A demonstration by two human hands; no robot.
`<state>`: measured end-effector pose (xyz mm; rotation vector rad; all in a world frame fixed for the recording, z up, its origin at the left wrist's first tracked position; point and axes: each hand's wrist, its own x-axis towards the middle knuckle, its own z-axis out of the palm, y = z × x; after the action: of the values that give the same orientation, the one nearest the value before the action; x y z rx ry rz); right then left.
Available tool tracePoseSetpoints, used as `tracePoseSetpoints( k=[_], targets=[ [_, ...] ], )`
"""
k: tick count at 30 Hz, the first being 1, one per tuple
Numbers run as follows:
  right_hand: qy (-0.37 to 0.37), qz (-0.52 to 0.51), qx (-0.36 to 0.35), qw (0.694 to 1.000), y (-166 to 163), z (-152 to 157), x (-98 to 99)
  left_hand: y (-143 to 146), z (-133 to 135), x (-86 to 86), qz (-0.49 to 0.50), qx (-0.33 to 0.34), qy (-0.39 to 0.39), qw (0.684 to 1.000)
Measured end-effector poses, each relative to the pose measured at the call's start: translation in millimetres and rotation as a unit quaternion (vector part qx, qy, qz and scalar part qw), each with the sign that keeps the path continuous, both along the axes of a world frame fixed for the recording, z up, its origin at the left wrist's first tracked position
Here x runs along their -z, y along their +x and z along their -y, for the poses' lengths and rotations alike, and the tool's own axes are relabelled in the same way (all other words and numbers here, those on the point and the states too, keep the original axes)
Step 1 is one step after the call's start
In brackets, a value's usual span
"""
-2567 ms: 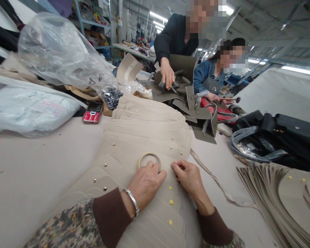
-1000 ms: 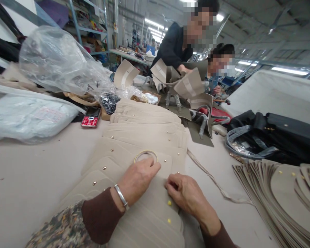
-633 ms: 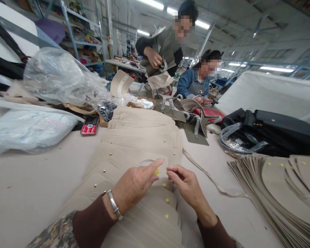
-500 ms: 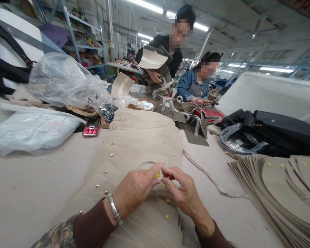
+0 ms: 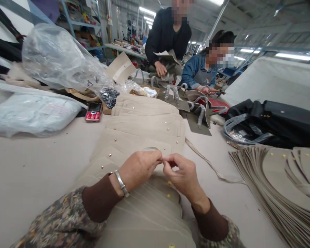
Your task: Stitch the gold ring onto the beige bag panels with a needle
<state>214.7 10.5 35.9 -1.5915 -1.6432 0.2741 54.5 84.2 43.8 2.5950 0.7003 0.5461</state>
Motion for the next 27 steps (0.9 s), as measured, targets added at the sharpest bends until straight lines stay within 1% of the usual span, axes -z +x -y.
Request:
tracePoseSetpoints(
  k=[2, 4, 5, 7, 10, 12, 14, 17, 21, 24, 27],
  targets=[
    [-0.073, -0.130, 0.029, 0.988, 0.1, -4.6, -2.7, 3.0, 1.6, 0.4, 0.021, -0.010, 0.025, 0.999],
    [-0.122, -0.245, 0.057, 0.960, 5.7, -10.5, -0.6, 6.6, 4.4, 0.9, 0.051, -0.014, 0.046, 0.998],
    [-0.132, -0.285, 0.072, 0.947, 10.5, -13.3, 2.5, 8.3, 5.3, 1.1, 0.062, -0.015, 0.052, 0.997],
    [-0.143, -0.326, 0.102, 0.929, 22.5, -17.6, 11.8, 11.8, 4.4, 2.4, 0.053, -0.026, 0.065, 0.996],
    [-0.184, -0.336, 0.111, 0.917, 39.0, -19.5, 29.0, 16.1, -3.7, 9.0, -0.046, -0.050, 0.095, 0.993],
    [-0.204, -0.320, 0.102, 0.920, 45.3, -19.2, 38.9, 18.5, -10.7, 16.2, -0.117, -0.040, 0.111, 0.986],
    [-0.211, -0.301, 0.095, 0.925, 47.8, -19.4, 46.0, 20.5, -16.1, 23.2, -0.156, -0.024, 0.114, 0.981],
    [-0.213, -0.289, 0.094, 0.928, 48.1, -20.7, 51.8, 22.1, -19.4, 29.1, -0.170, -0.022, 0.101, 0.980],
    [-0.214, -0.291, 0.090, 0.928, 48.6, -22.3, 54.9, 18.3, -15.7, 28.1, -0.174, -0.006, 0.077, 0.982],
    [-0.210, -0.290, 0.088, 0.930, 49.2, -22.2, 53.6, 10.1, -10.0, 26.9, -0.168, 0.006, 0.068, 0.984],
    [-0.213, -0.306, 0.084, 0.924, 47.8, -19.6, 48.2, 2.2, -6.4, 28.9, -0.156, -0.004, 0.055, 0.986]
  ],
)
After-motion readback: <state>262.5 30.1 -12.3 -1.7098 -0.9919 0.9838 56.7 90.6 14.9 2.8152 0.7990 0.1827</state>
